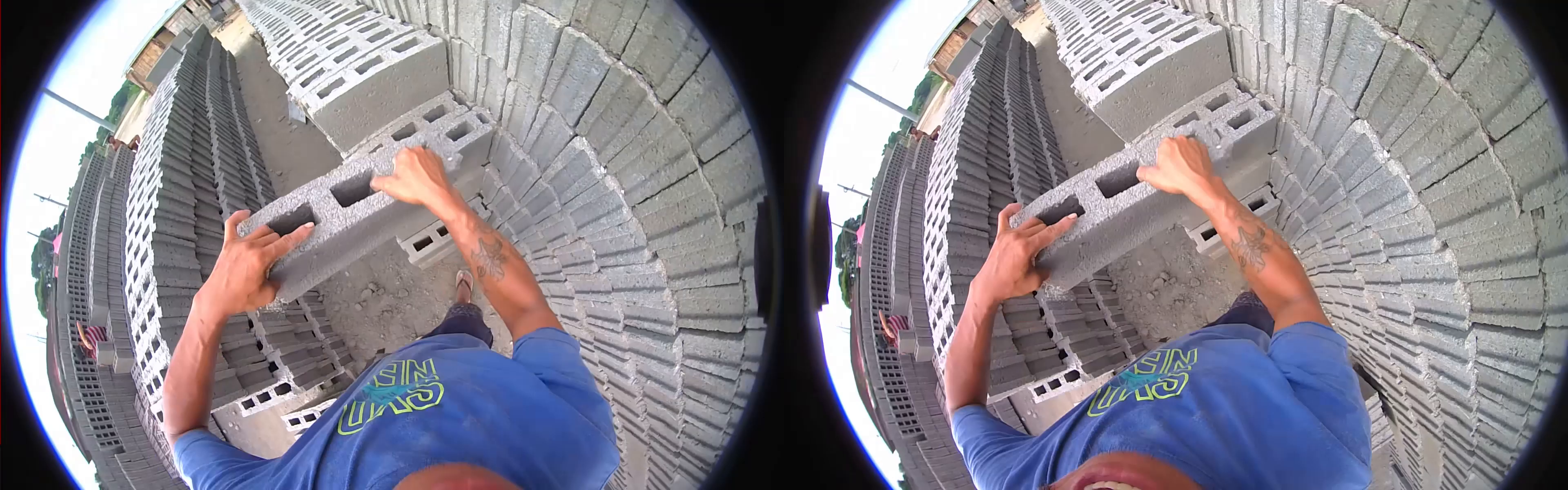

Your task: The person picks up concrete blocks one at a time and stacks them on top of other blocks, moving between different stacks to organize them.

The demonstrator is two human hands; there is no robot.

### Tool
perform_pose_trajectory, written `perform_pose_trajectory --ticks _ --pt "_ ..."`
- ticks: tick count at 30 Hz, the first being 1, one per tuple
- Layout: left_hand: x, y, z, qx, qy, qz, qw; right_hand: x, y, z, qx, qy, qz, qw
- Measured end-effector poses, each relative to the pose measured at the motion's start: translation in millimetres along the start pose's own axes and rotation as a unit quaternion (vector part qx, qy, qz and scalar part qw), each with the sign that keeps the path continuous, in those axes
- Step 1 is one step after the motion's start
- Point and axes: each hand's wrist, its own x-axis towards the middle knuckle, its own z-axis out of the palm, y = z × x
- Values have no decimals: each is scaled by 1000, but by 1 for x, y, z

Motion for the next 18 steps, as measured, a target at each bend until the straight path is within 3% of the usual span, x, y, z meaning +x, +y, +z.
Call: perform_pose_trajectory --ticks 5,9,11,13,15,18 --pt "121 -74 20 -39 91 -79 992 156 19 -74 -108 10 -66 992" --pt "225 -125 60 -112 119 -57 985 243 85 -62 -151 -2 -69 986" --pt "266 -149 106 -121 147 -36 981 261 117 -44 -145 -90 5 985" --pt "282 -140 118 -128 171 -100 972 260 125 -41 -154 -74 28 985" --pt "287 -149 134 -117 199 -82 969 260 128 -39 -149 -105 33 983" --pt "286 -155 130 -118 188 -67 973 267 126 -36 -146 -77 29 986"
